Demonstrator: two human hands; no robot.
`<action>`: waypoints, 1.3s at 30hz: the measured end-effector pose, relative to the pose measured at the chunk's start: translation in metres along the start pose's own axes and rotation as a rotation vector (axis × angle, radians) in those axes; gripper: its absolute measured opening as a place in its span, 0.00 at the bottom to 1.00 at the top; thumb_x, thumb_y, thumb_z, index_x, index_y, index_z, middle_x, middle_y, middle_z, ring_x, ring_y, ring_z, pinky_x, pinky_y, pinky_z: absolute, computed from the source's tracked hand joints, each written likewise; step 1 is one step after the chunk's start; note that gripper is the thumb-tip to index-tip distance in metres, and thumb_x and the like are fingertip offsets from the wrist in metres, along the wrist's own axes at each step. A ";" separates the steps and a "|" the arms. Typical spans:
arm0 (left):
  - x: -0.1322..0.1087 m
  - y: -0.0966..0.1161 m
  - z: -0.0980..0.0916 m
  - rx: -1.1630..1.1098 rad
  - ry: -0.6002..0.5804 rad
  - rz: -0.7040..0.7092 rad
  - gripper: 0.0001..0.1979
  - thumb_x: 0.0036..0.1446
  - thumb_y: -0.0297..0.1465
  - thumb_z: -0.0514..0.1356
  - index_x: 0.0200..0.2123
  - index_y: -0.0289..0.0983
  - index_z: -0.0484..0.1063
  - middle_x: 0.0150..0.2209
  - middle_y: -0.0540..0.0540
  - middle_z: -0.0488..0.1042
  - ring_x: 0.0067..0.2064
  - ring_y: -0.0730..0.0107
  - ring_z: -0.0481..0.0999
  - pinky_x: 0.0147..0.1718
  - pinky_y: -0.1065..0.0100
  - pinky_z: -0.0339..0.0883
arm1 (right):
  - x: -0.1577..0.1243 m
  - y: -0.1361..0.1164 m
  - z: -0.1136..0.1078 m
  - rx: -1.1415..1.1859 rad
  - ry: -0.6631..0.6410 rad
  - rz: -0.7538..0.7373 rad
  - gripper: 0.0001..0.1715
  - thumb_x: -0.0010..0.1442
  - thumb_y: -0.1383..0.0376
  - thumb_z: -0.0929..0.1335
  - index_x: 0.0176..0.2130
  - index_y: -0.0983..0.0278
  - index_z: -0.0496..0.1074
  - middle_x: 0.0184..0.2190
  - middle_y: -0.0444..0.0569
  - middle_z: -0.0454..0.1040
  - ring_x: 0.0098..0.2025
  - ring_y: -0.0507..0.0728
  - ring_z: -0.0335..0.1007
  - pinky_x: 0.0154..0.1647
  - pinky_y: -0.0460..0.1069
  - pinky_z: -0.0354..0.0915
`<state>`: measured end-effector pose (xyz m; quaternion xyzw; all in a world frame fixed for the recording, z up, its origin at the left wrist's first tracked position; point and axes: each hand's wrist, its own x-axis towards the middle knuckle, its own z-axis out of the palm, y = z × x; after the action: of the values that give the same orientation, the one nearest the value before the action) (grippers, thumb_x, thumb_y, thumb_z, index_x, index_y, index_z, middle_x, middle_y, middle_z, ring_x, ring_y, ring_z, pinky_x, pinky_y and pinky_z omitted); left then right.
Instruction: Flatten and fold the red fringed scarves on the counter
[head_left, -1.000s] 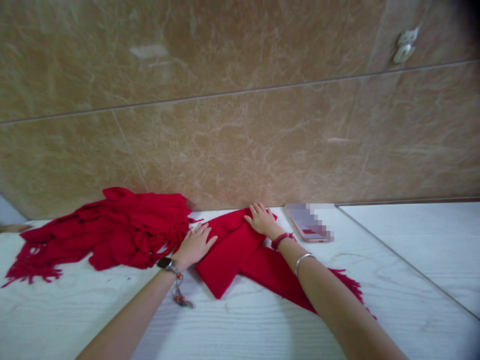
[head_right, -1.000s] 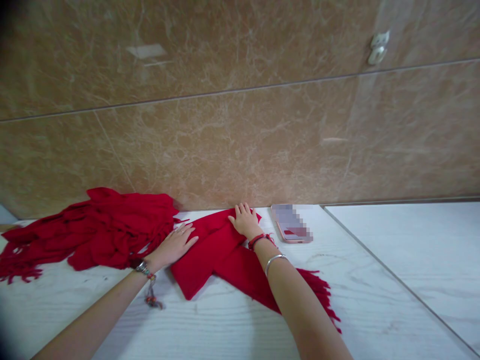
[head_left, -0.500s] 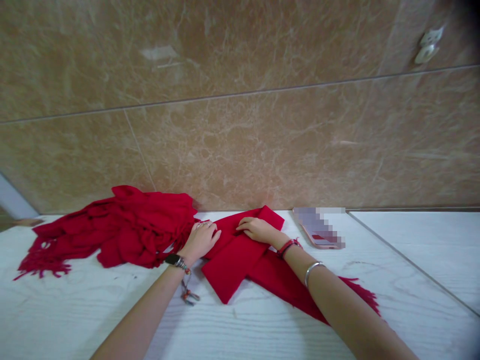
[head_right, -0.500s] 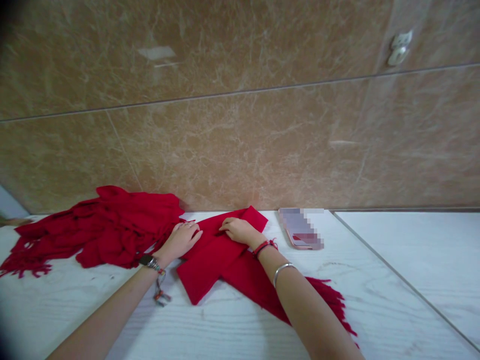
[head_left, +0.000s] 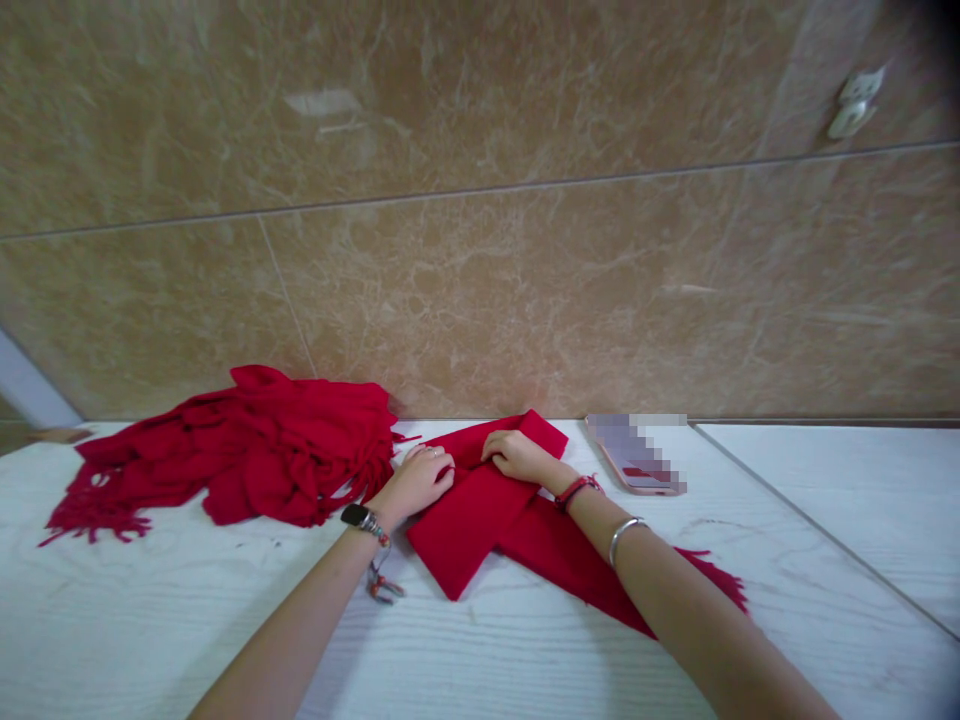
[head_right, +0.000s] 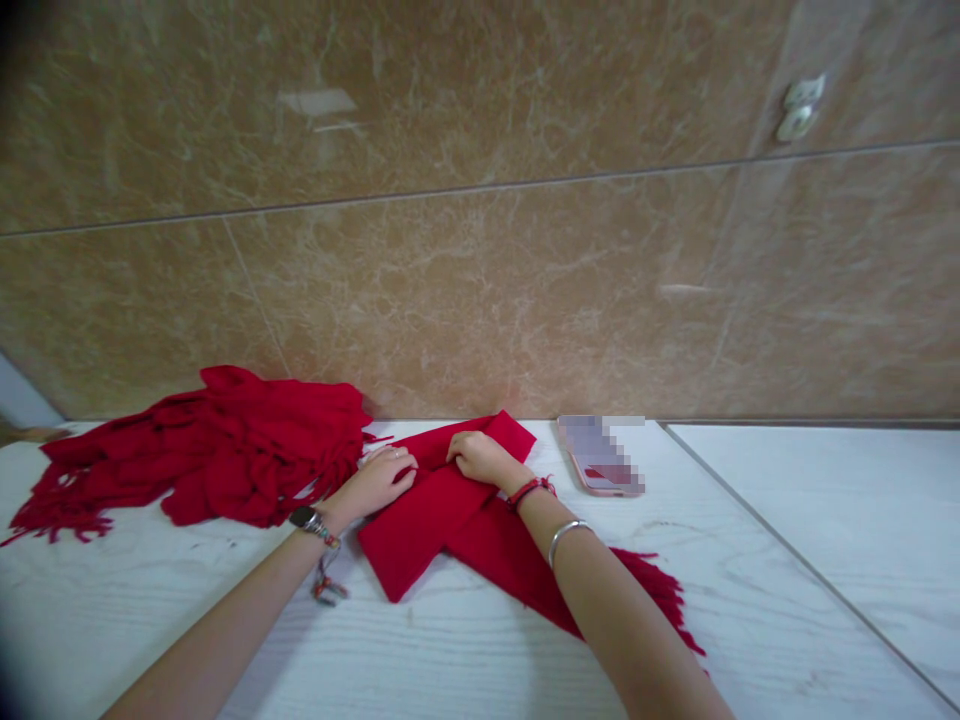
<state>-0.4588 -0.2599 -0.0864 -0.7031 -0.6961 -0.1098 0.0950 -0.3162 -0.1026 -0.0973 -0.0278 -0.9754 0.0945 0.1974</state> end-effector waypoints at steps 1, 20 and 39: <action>0.000 0.002 0.001 0.005 0.007 -0.008 0.11 0.57 0.28 0.48 0.30 0.37 0.69 0.34 0.46 0.71 0.39 0.66 0.69 0.47 0.62 0.57 | 0.000 0.000 0.000 -0.014 0.014 0.018 0.20 0.49 0.78 0.59 0.33 0.65 0.75 0.34 0.49 0.75 0.40 0.53 0.68 0.45 0.46 0.61; -0.017 -0.021 0.018 -0.198 0.207 -0.356 0.21 0.61 0.34 0.43 0.54 0.28 0.53 0.56 0.32 0.57 0.59 0.61 0.57 0.56 0.60 0.51 | -0.008 0.014 -0.002 -0.094 0.382 0.315 0.18 0.58 0.69 0.58 0.48 0.69 0.64 0.45 0.58 0.67 0.50 0.58 0.61 0.51 0.55 0.57; -0.028 0.046 0.021 -0.341 -0.035 -0.233 0.31 0.56 0.36 0.51 0.60 0.31 0.47 0.60 0.32 0.52 0.61 0.54 0.52 0.56 0.55 0.52 | -0.137 -0.099 -0.036 -0.096 -0.224 0.155 0.41 0.57 0.46 0.58 0.62 0.66 0.48 0.63 0.61 0.44 0.64 0.66 0.35 0.60 0.64 0.41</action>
<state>-0.4121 -0.2811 -0.1137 -0.6254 -0.7457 -0.2240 -0.0510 -0.1774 -0.2055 -0.0972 -0.1020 -0.9896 0.0651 0.0778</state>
